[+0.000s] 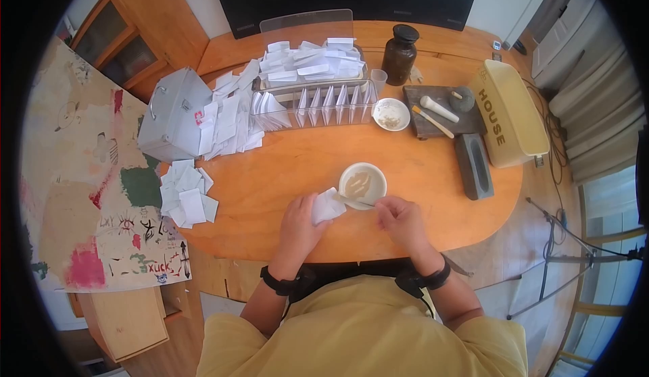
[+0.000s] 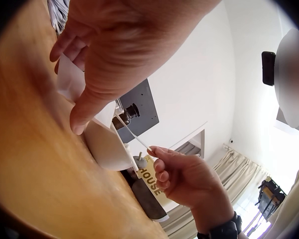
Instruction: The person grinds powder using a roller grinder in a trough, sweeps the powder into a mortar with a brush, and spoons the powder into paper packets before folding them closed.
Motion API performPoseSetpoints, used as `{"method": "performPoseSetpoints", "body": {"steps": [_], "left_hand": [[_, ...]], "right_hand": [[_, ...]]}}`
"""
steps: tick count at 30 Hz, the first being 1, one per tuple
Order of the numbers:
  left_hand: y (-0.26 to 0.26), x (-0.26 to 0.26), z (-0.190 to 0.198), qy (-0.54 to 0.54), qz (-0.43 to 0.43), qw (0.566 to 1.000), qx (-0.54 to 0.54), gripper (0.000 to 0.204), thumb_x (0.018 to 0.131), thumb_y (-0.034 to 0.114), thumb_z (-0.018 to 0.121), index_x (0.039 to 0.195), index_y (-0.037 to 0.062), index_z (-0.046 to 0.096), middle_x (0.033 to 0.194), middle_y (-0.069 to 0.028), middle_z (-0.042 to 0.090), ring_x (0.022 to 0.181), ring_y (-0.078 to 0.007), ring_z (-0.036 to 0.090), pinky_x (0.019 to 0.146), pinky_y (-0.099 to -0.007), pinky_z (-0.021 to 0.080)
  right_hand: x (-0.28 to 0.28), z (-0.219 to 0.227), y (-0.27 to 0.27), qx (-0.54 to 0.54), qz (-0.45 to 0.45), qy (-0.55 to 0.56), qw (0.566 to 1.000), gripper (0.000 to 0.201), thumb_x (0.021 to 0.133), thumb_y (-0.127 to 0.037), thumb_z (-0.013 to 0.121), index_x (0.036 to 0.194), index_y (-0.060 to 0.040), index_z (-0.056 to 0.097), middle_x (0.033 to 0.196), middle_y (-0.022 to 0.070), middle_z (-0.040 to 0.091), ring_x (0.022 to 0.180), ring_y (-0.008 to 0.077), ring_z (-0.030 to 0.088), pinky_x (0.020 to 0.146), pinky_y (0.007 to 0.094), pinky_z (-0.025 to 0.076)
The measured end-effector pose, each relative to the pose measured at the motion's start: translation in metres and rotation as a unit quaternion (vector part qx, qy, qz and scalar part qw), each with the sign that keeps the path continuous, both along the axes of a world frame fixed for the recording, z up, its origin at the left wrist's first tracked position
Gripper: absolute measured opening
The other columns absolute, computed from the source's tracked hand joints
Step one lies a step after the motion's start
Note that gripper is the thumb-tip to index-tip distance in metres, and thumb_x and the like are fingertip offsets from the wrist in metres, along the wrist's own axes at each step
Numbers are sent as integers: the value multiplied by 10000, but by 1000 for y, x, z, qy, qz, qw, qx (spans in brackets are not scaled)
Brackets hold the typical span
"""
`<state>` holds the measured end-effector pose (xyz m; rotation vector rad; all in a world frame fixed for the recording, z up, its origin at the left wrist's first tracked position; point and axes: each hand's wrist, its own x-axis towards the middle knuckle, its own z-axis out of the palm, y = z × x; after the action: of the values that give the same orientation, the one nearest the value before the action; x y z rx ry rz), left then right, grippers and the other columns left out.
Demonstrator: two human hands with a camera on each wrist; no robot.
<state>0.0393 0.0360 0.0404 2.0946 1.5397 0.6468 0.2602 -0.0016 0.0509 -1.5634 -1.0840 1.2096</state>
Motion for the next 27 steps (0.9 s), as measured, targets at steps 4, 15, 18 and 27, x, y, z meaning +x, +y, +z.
{"method": "performPoseSetpoints", "body": {"steps": [4, 15, 18, 27], "left_hand": [[0, -1, 0, 0, 0, 1000, 1, 587, 648, 161, 821, 1146, 16, 546, 1080, -168, 595, 1025, -353, 562, 881, -413, 464], [2, -10, -11, -22, 47, 998, -23, 623, 663, 176, 823, 1187, 18, 527, 1119, -167, 597, 1053, -332, 570, 900, -394, 468], [6, -16, -6, -85, 74, 993, -16, 642, 668, 181, 833, 1201, 22, 513, 1140, -150, 594, 1048, -303, 579, 905, -380, 467], [21, -20, -15, -314, 84, 944, -62, 632, 723, 174, 818, 1220, 5, 467, 1183, -124, 563, 1079, -199, 557, 942, -350, 450]], "right_hand": [[-14, 0, -7, 199, 80, -276, 937, 130, 856, -56, 601, 970, -21, 652, 674, 121, 641, 541, 241, 610, 504, 314, 486], [5, 16, -1, 321, -25, -329, 888, 139, 810, 11, 630, 942, -29, 646, 723, 159, 654, 603, 316, 636, 528, 371, 508], [16, 13, -2, 276, -40, -323, 904, 101, 829, -6, 634, 925, -29, 655, 739, 173, 656, 623, 322, 645, 545, 369, 515], [18, 9, -1, 238, -32, -330, 913, 70, 849, -66, 637, 909, -42, 663, 721, 168, 646, 604, 319, 637, 526, 369, 502]]}}
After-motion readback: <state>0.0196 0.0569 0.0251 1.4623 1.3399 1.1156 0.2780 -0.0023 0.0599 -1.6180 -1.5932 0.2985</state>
